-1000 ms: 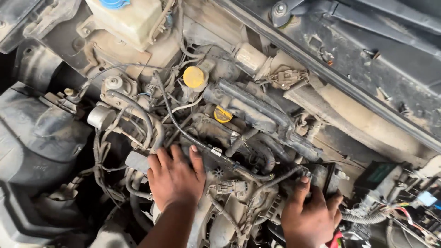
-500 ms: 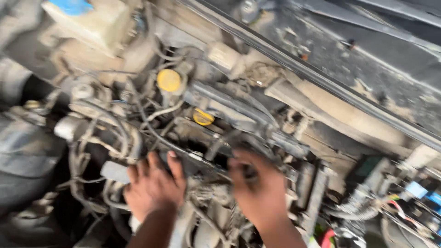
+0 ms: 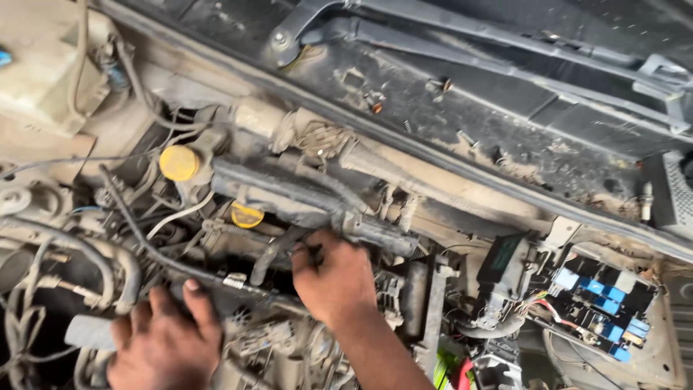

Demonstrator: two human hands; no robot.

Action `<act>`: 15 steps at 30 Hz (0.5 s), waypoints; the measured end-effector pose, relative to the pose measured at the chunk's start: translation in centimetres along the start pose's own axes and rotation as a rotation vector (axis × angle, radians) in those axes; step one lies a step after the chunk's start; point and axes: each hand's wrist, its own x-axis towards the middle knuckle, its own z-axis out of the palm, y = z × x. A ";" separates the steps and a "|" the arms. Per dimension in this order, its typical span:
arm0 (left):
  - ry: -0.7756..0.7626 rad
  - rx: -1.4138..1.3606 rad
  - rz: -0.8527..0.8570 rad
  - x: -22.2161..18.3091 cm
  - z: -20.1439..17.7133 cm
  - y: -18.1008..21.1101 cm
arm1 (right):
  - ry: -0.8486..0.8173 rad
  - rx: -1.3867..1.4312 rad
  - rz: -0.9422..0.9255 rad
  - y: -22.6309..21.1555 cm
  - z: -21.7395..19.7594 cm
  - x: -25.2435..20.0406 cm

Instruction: Inspecting and manipulating various electrical and mechanical components within the car's engine bay.

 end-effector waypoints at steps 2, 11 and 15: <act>0.131 0.004 0.014 -0.2 0.9 -0.2 | 0.102 0.150 -0.102 1.5 0.6 1.0; 0.118 -0.047 0.089 -0.2 3.4 -1.8 | -0.365 -0.070 -0.144 2.9 -3.7 2.9; 0.089 -0.049 0.101 -0.2 4.3 -2.0 | -0.496 -0.106 0.000 0.8 -5.2 1.8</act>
